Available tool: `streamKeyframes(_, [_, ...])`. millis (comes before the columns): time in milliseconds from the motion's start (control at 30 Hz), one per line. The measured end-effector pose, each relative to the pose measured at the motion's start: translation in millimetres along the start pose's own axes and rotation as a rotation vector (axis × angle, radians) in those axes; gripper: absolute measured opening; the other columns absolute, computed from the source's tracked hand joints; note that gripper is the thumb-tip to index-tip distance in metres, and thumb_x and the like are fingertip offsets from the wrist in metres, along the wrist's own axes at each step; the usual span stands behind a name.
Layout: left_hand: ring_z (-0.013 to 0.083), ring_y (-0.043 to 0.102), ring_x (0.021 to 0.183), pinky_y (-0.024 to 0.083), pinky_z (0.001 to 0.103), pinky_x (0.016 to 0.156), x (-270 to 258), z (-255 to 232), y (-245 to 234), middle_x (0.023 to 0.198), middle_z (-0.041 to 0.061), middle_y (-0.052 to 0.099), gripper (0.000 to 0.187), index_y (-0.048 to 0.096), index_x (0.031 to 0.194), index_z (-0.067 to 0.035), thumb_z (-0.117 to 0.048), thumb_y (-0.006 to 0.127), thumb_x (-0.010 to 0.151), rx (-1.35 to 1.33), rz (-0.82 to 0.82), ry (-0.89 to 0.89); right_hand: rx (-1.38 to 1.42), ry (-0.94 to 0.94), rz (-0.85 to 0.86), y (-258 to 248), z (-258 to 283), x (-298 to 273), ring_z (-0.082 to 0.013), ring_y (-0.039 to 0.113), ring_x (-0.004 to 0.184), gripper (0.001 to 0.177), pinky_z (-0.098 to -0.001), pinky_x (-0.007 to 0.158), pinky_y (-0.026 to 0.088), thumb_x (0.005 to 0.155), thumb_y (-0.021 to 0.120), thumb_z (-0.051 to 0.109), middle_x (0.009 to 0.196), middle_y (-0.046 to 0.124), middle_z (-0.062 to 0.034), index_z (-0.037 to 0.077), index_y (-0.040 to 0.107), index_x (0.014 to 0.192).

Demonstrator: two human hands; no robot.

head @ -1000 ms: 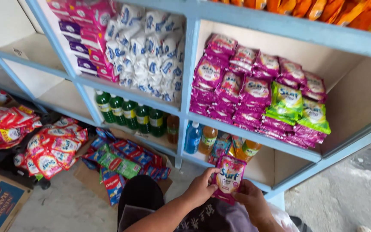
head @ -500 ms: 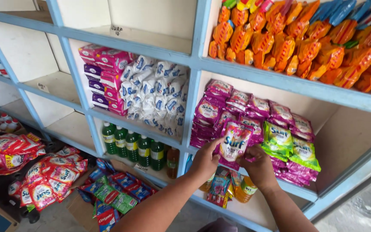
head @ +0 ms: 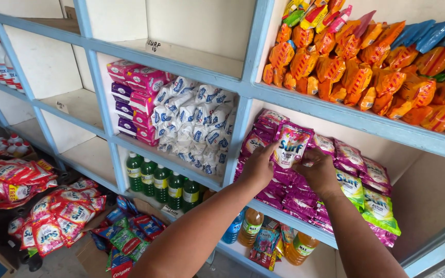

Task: Organizing and sorting laundry detergent sachets and other products on retail shelves.

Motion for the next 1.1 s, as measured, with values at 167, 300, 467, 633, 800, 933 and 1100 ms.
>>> streamKeyframes(167, [0.0342,0.065,0.116,0.059,0.039,0.093,8.9,15.2,14.4,0.135,0.02,0.056,0.066,0.047,0.15,-0.016,0.008,0.057,0.09,0.002,0.002,-0.011,-0.009,-0.015,0.026,6.4,-14.3,6.1,-0.0214,0.069,0.083,0.024,-0.034,0.077,0.057,0.071,0.084,0.003,0.095,0.07,-0.011,0.001,0.079,0.094])
streamKeyframes(300, [0.0352,0.066,0.113,0.059,0.04,0.091,13.0,29.0,26.2,0.133,0.02,0.057,0.062,0.049,0.148,-0.014,0.008,0.055,0.09,0.05,0.006,-0.013,-0.036,0.02,0.02,14.5,-31.2,5.6,-0.021,0.071,0.082,0.024,-0.0329,0.075,0.058,0.072,0.085,0.005,0.094,0.07,-0.0112,0.001,0.078,0.094])
streamKeyframes(467, [0.0376,0.067,0.11,0.058,0.044,0.091,17.1,36.5,35.2,0.128,0.02,0.06,0.061,0.055,0.144,-0.011,0.01,0.057,0.087,0.093,-0.011,0.026,-0.268,0.151,0.018,17.5,-31.9,2.0,-0.0256,0.068,0.091,0.023,-0.0419,0.086,0.054,0.077,0.085,0.021,0.096,0.071,-0.0086,0.005,0.079,0.093])
streamKeyframes(633, [0.0376,0.07,0.104,0.059,0.045,0.087,14.9,36.0,34.7,0.129,0.021,0.059,0.05,0.059,0.137,-0.009,0.006,0.057,0.089,0.224,0.02,0.051,-0.439,0.259,-0.001,16.5,-22.1,-10.2,-0.0289,0.06,0.111,0.037,-0.0508,0.098,0.046,0.077,0.086,0.037,0.105,0.071,-0.0039,0.012,0.079,0.102])
streamKeyframes(800, [0.0374,0.073,0.093,0.064,0.043,0.071,5.9,26.9,24.8,0.148,0.026,0.045,0.046,0.057,0.137,-0.008,0.003,0.055,0.092,0.365,0.112,0.071,-0.506,0.182,-0.017,18.8,5.7,-28.5,-0.0282,0.058,0.116,0.06,-0.0624,0.097,0.04,0.072,0.087,0.035,0.11,0.07,-0.002,0.025,0.068,0.127])
streamKeyframes(933, [0.0368,0.073,0.089,0.062,0.045,0.071,-3.8,28.2,18.2,0.145,0.023,0.049,0.046,0.057,0.137,-0.009,-0.002,0.058,0.092,0.387,0.115,0.099,-0.613,-0.046,-0.045,30.2,-14.3,-33.4,-0.0288,0.058,0.118,0.055,-0.0603,0.095,0.039,0.068,0.083,0.026,0.117,0.069,0.0,0.026,0.072,0.121])
streamKeyframes(1100, [0.0373,0.074,0.086,0.061,0.046,0.068,-8.9,32.9,15.2,0.147,0.021,0.05,0.049,0.055,0.138,-0.009,-0.003,0.059,0.09,0.402,0.063,0.202,-0.67,-0.088,-0.121,29.6,9.3,-42.0,-0.0233,0.056,0.118,0.026,-0.0546,0.1,0.04,0.086,0.078,0.034,0.109,0.065,0.0039,0.031,0.073,0.111])
Point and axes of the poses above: each hand's wrist, its own x-axis towards the middle knuckle, its own y-axis out of the palm, z = x × y, the point moved 4 cm from there along x, towards the middle knuckle
